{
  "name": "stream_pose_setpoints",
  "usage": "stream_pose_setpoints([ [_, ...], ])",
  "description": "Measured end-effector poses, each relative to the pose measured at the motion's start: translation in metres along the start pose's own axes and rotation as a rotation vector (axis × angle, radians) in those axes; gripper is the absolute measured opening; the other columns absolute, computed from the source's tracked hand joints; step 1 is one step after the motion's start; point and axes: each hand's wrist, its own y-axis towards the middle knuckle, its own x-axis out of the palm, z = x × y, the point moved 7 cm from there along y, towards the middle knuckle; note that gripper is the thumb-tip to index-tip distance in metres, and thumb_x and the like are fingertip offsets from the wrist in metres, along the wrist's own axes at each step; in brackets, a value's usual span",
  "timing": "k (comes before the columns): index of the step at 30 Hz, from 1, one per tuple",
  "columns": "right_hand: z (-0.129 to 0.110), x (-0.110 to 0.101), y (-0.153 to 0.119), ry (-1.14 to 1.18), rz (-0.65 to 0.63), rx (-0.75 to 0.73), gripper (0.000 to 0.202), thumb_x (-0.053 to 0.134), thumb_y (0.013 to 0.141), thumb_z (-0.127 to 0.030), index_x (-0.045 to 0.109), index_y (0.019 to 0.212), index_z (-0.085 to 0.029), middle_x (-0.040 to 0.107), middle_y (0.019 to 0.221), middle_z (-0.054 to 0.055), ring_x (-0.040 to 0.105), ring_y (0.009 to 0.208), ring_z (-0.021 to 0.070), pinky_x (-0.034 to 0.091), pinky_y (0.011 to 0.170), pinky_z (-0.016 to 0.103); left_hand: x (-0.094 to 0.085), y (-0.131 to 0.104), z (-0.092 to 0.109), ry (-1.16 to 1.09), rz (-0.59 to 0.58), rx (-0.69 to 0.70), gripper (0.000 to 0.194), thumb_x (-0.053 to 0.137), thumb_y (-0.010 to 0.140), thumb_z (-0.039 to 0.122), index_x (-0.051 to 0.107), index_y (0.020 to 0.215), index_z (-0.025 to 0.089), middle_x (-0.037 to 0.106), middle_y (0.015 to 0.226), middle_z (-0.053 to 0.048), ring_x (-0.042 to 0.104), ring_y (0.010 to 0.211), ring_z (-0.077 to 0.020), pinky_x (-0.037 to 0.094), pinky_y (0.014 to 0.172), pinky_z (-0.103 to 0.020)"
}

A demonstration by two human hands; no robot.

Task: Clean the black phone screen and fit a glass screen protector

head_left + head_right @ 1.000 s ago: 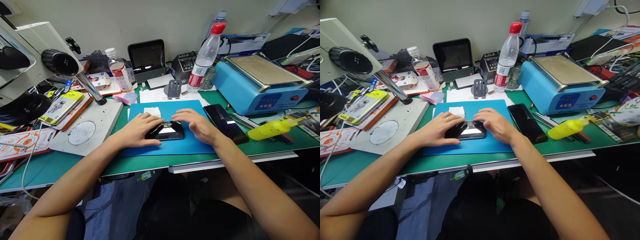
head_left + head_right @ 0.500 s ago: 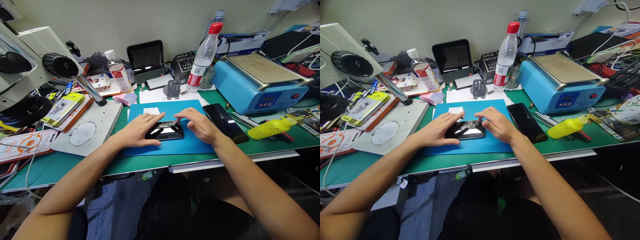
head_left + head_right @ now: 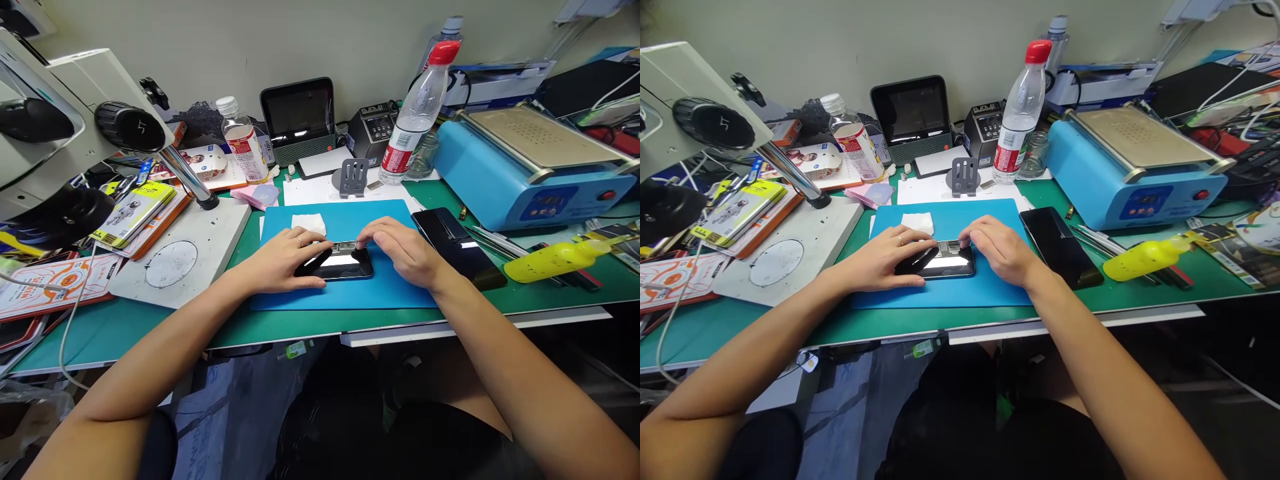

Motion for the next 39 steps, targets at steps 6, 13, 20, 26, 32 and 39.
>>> stream_pose_setpoints([
  [6,0.002,-0.01,-0.002,-0.117,0.131,0.01,0.041,0.036,0.107,-0.04,0.072,0.096,-0.026,0.074,0.093,0.007,0.064,0.103,0.0289,0.053,0.093,0.049,0.0,0.0,0.0,-0.015,-0.001,-0.015,0.071,0.057,0.096,0.064,0.046,0.153,0.024,0.058,0.145,-0.016,0.055,0.126,-0.0346,0.045,0.105,-0.052],
  [13,-0.001,-0.004,0.0,-0.101,0.049,-0.001,0.039,0.036,0.107,-0.038,0.071,0.095,-0.025,0.075,0.095,0.008,0.062,0.105,0.0288,0.052,0.094,0.048,0.001,0.0,-0.001,0.002,-0.008,-0.015,0.073,0.055,0.095,0.068,0.046,0.153,0.023,0.058,0.145,-0.016,0.056,0.125,-0.0337,0.045,0.104,-0.051],
  [20,0.001,0.0,0.0,-0.117,0.011,-0.013,0.039,0.035,0.107,-0.038,0.072,0.103,-0.024,0.075,0.102,0.009,0.062,0.109,0.0291,0.051,0.098,0.049,0.001,0.0,-0.001,-0.007,-0.011,-0.014,0.077,0.059,0.093,0.066,0.046,0.153,0.019,0.058,0.145,-0.017,0.056,0.126,-0.0342,0.045,0.107,-0.052],
  [26,-0.004,-0.005,0.001,-0.137,0.069,-0.039,0.041,0.034,0.107,-0.037,0.071,0.098,-0.024,0.075,0.097,0.009,0.062,0.104,0.0289,0.052,0.095,0.049,0.002,0.0,-0.002,-0.009,-0.011,-0.011,0.081,0.062,0.091,0.067,0.045,0.153,0.017,0.057,0.146,-0.019,0.055,0.128,-0.0348,0.044,0.108,-0.052],
  [32,-0.002,-0.01,-0.001,-0.186,0.116,-0.013,0.042,0.036,0.106,-0.036,0.072,0.092,-0.022,0.075,0.091,0.009,0.064,0.1,0.0284,0.053,0.09,0.046,0.001,-0.001,-0.002,0.018,0.001,-0.021,0.08,0.061,0.091,0.068,0.047,0.151,0.017,0.059,0.144,-0.017,0.056,0.125,-0.0337,0.044,0.107,-0.05],
  [39,-0.004,-0.005,0.001,-0.224,0.065,-0.074,0.038,0.038,0.105,-0.029,0.074,0.097,-0.019,0.077,0.094,0.009,0.065,0.1,0.0273,0.054,0.09,0.044,-0.016,-0.004,-0.022,0.124,0.195,-0.261,0.045,0.045,0.105,0.048,0.067,0.126,0.015,0.068,0.131,-0.014,0.06,0.115,-0.0296,0.046,0.101,-0.046],
])
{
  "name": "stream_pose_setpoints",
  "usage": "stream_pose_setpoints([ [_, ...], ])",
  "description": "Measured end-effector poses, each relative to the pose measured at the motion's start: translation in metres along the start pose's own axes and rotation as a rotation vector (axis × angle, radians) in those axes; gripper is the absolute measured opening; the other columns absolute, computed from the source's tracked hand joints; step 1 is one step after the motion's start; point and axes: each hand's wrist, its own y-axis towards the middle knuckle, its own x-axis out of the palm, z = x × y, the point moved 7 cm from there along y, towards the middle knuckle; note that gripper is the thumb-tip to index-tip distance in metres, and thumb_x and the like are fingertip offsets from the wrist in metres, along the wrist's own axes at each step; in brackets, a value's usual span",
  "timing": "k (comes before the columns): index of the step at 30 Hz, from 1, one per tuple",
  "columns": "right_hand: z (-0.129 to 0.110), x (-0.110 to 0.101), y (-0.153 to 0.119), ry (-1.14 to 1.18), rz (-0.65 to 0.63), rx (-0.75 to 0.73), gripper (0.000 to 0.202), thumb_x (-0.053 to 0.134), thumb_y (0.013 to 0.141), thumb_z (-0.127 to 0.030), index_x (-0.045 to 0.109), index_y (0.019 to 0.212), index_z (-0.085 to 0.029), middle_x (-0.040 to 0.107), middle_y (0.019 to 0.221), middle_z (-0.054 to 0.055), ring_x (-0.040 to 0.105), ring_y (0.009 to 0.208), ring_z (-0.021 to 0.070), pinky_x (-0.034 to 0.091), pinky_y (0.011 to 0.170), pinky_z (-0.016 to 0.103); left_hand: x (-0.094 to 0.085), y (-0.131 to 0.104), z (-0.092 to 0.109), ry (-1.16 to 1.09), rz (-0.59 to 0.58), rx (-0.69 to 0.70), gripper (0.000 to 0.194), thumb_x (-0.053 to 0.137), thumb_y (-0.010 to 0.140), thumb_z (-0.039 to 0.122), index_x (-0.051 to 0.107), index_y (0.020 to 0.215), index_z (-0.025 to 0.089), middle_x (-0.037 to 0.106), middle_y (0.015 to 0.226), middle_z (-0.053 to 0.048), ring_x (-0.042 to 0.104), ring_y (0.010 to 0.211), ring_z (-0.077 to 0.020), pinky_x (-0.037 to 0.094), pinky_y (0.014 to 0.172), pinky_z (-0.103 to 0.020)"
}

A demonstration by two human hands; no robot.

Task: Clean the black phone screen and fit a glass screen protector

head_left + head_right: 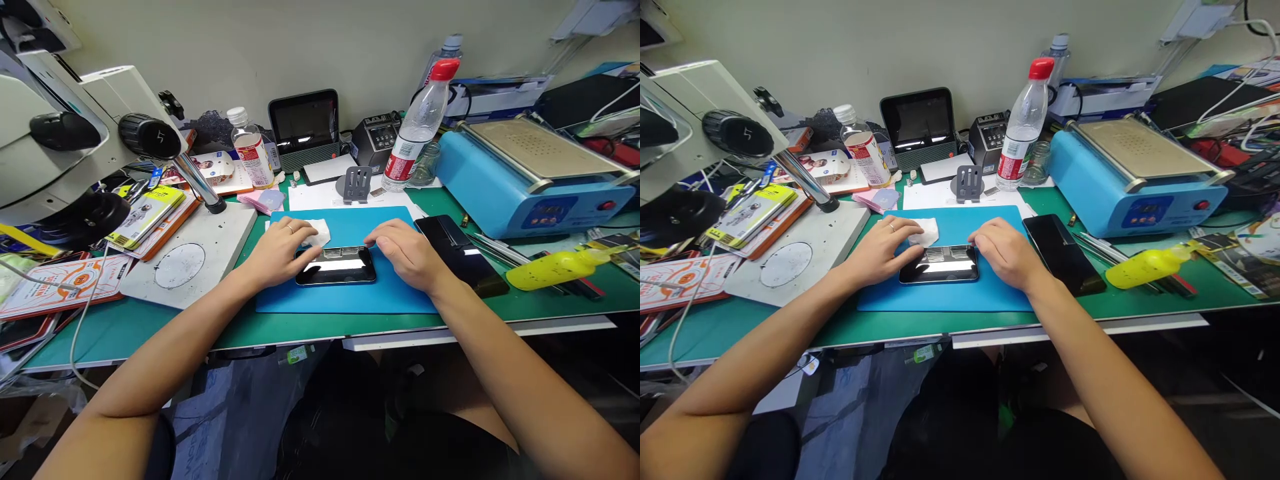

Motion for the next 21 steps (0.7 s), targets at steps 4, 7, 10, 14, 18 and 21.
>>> stream_pose_setpoints([
  [4,-0.001,-0.002,0.0,-0.04,0.033,0.002,0.036,0.04,0.104,-0.029,0.073,0.097,-0.018,0.078,0.094,0.009,0.066,0.096,0.0266,0.053,0.09,0.044,0.005,0.002,-0.007,0.006,-0.052,-0.064,0.039,0.041,0.107,0.038,0.074,0.111,0.018,0.07,0.128,-0.01,0.062,0.113,-0.0269,0.047,0.102,-0.046],
  [7,-0.006,-0.002,0.005,-0.099,0.009,0.002,0.03,0.047,0.102,-0.032,0.074,0.099,-0.018,0.078,0.096,0.01,0.067,0.098,0.0277,0.054,0.089,0.044,0.009,0.003,-0.006,-0.018,-0.067,-0.045,0.039,0.042,0.107,0.036,0.074,0.117,0.018,0.072,0.13,-0.009,0.063,0.113,-0.0271,0.048,0.102,-0.046],
  [10,-0.015,0.004,0.021,-0.157,-0.049,0.01,0.027,0.054,0.1,-0.035,0.074,0.105,-0.018,0.078,0.105,0.012,0.067,0.105,0.0298,0.053,0.092,0.046,0.01,0.002,-0.008,-0.034,-0.031,-0.066,0.036,0.044,0.105,0.031,0.072,0.122,0.016,0.073,0.129,-0.01,0.064,0.111,-0.0279,0.049,0.1,-0.046],
  [14,-0.029,0.026,0.052,-0.157,-0.123,0.027,0.033,0.061,0.095,-0.034,0.07,0.122,-0.017,0.074,0.119,0.013,0.065,0.113,0.0306,0.051,0.096,0.046,0.001,0.0,-0.013,-0.111,0.136,-0.105,0.024,0.051,0.1,0.023,0.068,0.116,0.017,0.074,0.119,-0.01,0.066,0.108,-0.0252,0.051,0.097,-0.042],
  [18,-0.041,0.049,0.076,-0.11,-0.115,-0.01,0.036,0.066,0.09,-0.028,0.068,0.124,-0.016,0.069,0.124,0.015,0.061,0.117,0.0305,0.049,0.1,0.045,-0.011,-0.005,-0.018,-0.209,0.32,-0.141,0.013,0.065,0.09,0.019,0.06,0.102,0.019,0.071,0.101,-0.005,0.065,0.093,-0.0197,0.052,0.083,-0.032],
  [21,-0.045,0.05,0.083,0.026,-0.082,0.042,0.016,0.06,0.092,-0.024,0.074,0.096,-0.018,0.076,0.103,0.009,0.067,0.1,0.0254,0.05,0.089,0.039,-0.016,-0.007,-0.025,-0.254,0.39,-0.184,0.019,0.064,0.086,0.013,0.054,0.1,0.021,0.067,0.098,-0.003,0.063,0.086,-0.0169,0.05,0.076,-0.029],
])
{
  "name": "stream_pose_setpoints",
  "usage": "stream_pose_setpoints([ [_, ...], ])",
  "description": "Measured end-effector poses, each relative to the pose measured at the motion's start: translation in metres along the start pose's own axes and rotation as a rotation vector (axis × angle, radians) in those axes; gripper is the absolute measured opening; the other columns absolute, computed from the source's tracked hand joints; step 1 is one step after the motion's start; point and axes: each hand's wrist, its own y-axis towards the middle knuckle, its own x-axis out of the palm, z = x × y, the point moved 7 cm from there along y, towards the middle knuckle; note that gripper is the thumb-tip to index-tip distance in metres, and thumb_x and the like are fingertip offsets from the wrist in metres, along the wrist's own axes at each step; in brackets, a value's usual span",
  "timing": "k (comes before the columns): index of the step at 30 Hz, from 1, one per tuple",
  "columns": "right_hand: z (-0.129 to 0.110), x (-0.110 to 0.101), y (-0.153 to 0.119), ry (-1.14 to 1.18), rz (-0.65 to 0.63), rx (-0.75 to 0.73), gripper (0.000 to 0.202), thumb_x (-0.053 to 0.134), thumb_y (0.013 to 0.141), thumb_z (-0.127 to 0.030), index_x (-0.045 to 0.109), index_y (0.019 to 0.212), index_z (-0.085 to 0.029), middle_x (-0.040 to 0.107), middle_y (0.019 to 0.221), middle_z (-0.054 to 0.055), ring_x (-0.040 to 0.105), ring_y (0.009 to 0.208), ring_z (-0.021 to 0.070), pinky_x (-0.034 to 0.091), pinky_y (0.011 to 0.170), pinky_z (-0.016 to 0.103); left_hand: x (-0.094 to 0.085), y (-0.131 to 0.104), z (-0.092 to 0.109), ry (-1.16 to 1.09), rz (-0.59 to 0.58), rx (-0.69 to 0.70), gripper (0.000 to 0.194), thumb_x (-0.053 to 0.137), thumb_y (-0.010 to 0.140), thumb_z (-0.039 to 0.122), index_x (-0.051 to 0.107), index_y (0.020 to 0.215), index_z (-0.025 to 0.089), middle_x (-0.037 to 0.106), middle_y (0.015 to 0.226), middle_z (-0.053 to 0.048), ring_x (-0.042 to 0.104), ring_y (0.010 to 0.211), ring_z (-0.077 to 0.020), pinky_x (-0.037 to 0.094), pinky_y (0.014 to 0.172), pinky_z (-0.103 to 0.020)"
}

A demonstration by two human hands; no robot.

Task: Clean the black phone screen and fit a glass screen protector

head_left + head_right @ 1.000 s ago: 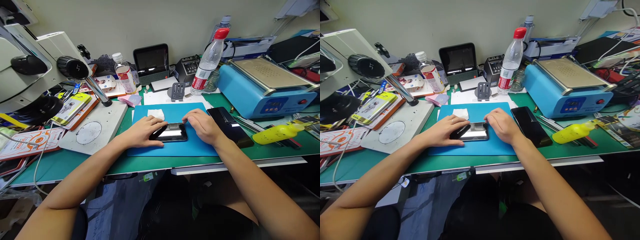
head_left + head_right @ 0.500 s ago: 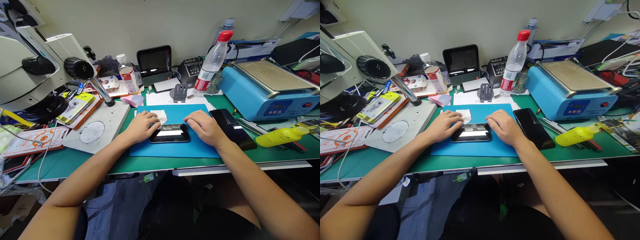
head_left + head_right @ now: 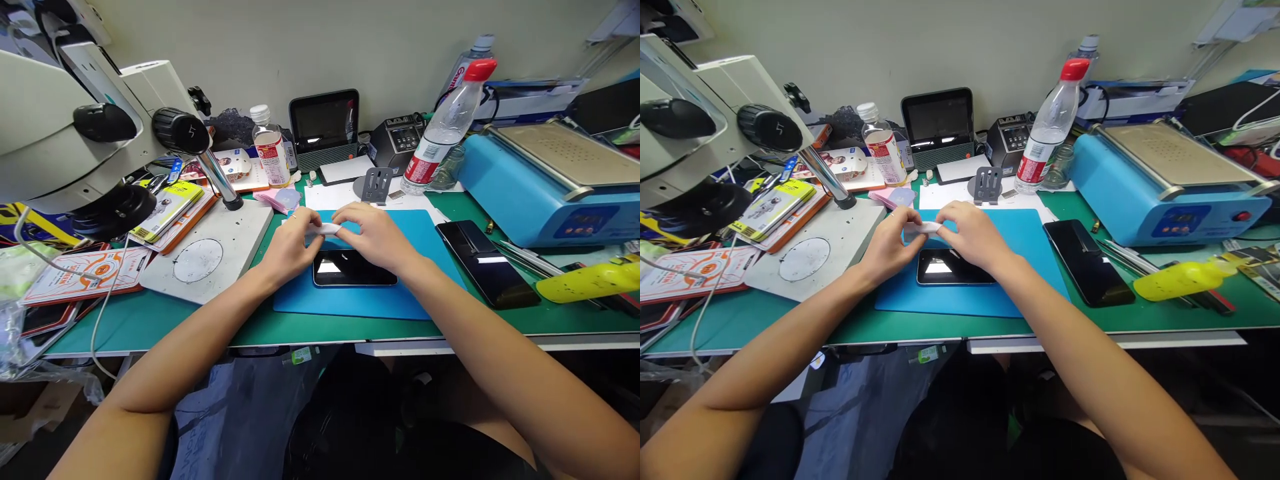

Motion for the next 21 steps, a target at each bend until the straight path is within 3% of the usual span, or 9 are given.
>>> stream_pose_setpoints([
  [3,-0.002,-0.01,-0.003,0.069,0.029,0.072,0.019,0.057,0.094,-0.023,0.075,0.089,-0.019,0.077,0.091,0.004,0.069,0.083,0.0212,0.049,0.074,0.034,-0.002,0.0,0.0,-0.096,0.007,0.021,0.037,0.057,0.086,0.007,0.05,0.12,0.021,0.066,0.094,0.0,0.063,0.083,-0.015,0.051,0.078,-0.029],
  [5,-0.005,-0.018,-0.011,0.018,0.066,0.054,0.021,0.055,0.095,-0.02,0.076,0.093,-0.019,0.078,0.093,0.005,0.071,0.084,0.0212,0.051,0.074,0.034,-0.003,-0.001,0.007,-0.114,-0.022,0.094,0.043,0.053,0.087,0.006,0.05,0.128,0.02,0.067,0.095,-0.001,0.063,0.085,-0.0153,0.052,0.08,-0.03],
  [9,-0.019,-0.021,-0.042,-0.172,0.11,-0.139,0.028,0.05,0.1,-0.016,0.075,0.112,-0.014,0.079,0.112,0.011,0.073,0.107,0.0256,0.057,0.093,0.04,-0.002,-0.002,0.017,-0.039,-0.075,0.182,0.03,0.045,0.087,0.003,0.063,0.105,0.02,0.071,0.099,-0.004,0.065,0.094,-0.0187,0.051,0.085,-0.033],
  [12,-0.036,0.0,-0.069,-0.277,-0.042,-0.302,0.03,0.05,0.102,-0.017,0.075,0.117,-0.012,0.077,0.124,0.014,0.07,0.121,0.0289,0.055,0.105,0.046,-0.004,-0.001,0.013,-0.014,-0.052,0.134,0.034,0.039,0.084,0.001,0.064,0.097,0.019,0.073,0.098,-0.004,0.066,0.093,-0.0193,0.051,0.086,-0.034],
  [14,-0.047,0.016,-0.082,-0.331,-0.138,-0.329,0.033,0.049,0.104,-0.023,0.073,0.121,-0.008,0.075,0.129,0.017,0.068,0.124,0.0309,0.053,0.11,0.049,-0.004,0.0,0.009,-0.006,-0.042,0.1,0.034,0.038,0.084,0.002,0.064,0.098,0.018,0.073,0.1,-0.005,0.066,0.095,-0.0195,0.051,0.087,-0.034],
  [18,-0.066,0.047,-0.089,-0.43,-0.227,-0.207,0.064,0.048,0.104,-0.046,0.058,0.14,0.005,0.057,0.148,0.03,0.055,0.139,0.0395,0.046,0.115,0.056,0.002,-0.001,0.005,-0.007,-0.095,0.07,0.033,0.039,0.087,0.005,0.065,0.102,0.018,0.073,0.1,-0.005,0.066,0.095,-0.0194,0.052,0.087,-0.034],
  [21,-0.077,0.065,-0.089,-0.448,-0.225,-0.081,0.086,0.05,0.099,-0.061,0.048,0.147,0.01,0.045,0.155,0.033,0.045,0.146,0.0418,0.04,0.12,0.055,0.01,-0.003,0.005,0.009,-0.187,0.063,0.032,0.039,0.091,0.009,0.066,0.106,0.018,0.074,0.101,-0.006,0.066,0.096,-0.0206,0.053,0.086,-0.035],
])
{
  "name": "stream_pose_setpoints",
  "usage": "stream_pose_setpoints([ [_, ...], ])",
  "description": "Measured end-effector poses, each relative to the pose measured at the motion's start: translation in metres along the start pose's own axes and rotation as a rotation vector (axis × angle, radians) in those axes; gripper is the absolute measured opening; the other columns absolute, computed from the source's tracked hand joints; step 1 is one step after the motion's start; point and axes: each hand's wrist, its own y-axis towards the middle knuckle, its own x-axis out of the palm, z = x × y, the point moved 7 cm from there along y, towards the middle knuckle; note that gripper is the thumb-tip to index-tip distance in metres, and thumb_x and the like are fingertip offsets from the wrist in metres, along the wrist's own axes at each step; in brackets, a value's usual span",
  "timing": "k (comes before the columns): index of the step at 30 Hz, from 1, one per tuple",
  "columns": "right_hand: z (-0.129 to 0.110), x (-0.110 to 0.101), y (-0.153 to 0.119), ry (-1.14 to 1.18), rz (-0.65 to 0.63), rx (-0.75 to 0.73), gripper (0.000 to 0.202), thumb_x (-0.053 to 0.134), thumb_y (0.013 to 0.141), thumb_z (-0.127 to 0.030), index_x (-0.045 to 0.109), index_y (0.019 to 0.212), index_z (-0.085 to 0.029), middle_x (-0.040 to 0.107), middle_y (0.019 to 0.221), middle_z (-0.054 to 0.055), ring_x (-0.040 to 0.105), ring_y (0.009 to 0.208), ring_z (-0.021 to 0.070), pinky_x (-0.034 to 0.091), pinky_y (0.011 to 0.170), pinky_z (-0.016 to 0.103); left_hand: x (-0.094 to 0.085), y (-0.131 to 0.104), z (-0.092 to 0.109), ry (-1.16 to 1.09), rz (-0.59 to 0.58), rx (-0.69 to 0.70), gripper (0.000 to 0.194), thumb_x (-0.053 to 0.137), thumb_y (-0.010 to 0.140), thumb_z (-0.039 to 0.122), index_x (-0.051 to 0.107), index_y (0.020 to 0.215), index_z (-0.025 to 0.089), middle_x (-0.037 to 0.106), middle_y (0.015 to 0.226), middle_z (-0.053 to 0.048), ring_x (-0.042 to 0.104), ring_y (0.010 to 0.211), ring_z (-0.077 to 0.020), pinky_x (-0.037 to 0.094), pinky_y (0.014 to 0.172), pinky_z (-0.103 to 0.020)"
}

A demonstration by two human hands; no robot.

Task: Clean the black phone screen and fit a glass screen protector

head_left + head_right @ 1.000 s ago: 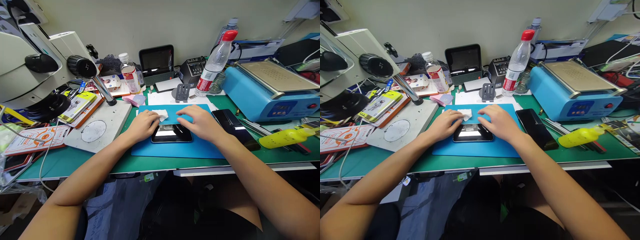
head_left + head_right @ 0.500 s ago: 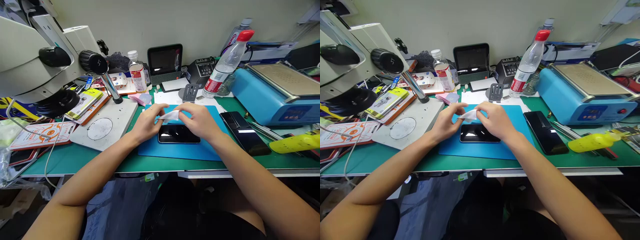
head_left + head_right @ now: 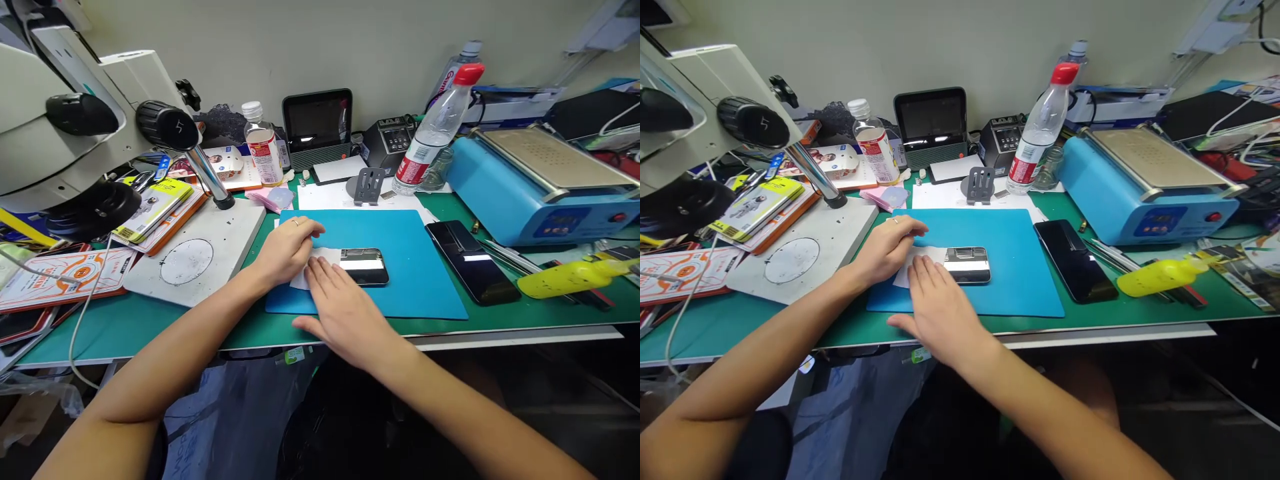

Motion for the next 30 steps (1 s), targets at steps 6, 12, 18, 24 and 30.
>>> stream_pose_setpoints([
  [6,0.0,-0.007,-0.024,-0.05,0.022,0.099,0.083,0.043,0.101,-0.062,0.051,0.146,0.007,0.046,0.155,0.031,0.047,0.145,0.0404,0.042,0.12,0.054,0.016,-0.003,0.009,0.057,-0.234,0.065,0.033,0.039,0.1,0.02,0.068,0.116,0.018,0.073,0.113,-0.009,0.065,0.102,-0.0241,0.053,0.094,-0.041],
  [12,0.038,-0.022,-0.061,-0.167,0.016,0.105,0.074,0.034,0.106,-0.055,0.053,0.145,0.004,0.051,0.153,0.029,0.051,0.143,0.038,0.045,0.116,0.055,0.019,-0.004,0.017,0.096,-0.329,0.083,0.037,0.037,0.103,0.023,0.067,0.125,0.018,0.069,0.124,-0.011,0.063,0.109,-0.0255,0.052,0.1,-0.043],
  [18,0.06,-0.029,-0.081,-0.222,0.015,0.087,0.067,0.032,0.107,-0.051,0.049,0.149,-0.002,0.051,0.155,0.023,0.05,0.144,0.0374,0.046,0.113,0.06,0.022,-0.008,0.027,0.135,-0.411,0.202,0.072,0.063,0.089,0.066,0.059,0.139,0.014,0.062,0.127,-0.016,0.059,0.112,-0.0313,0.05,0.101,-0.046],
  [24,0.056,-0.031,-0.072,-0.173,0.023,0.053,0.069,0.032,0.106,-0.055,0.055,0.145,-0.003,0.056,0.151,0.023,0.053,0.142,0.0368,0.046,0.114,0.058,0.026,-0.009,0.025,0.164,-0.418,0.225,0.09,0.063,0.085,0.074,0.051,0.146,0.01,0.06,0.13,-0.019,0.057,0.113,-0.0332,0.047,0.103,-0.047],
  [30,0.007,-0.008,-0.016,0.054,-0.018,0.08,0.096,0.037,0.097,-0.073,0.046,0.15,0.006,0.046,0.157,0.029,0.045,0.147,0.0394,0.039,0.121,0.053,0.022,-0.005,0.016,0.076,-0.323,0.117,0.067,0.014,0.108,0.049,0.049,0.148,0.008,0.061,0.133,-0.018,0.055,0.116,-0.0296,0.044,0.106,-0.048],
])
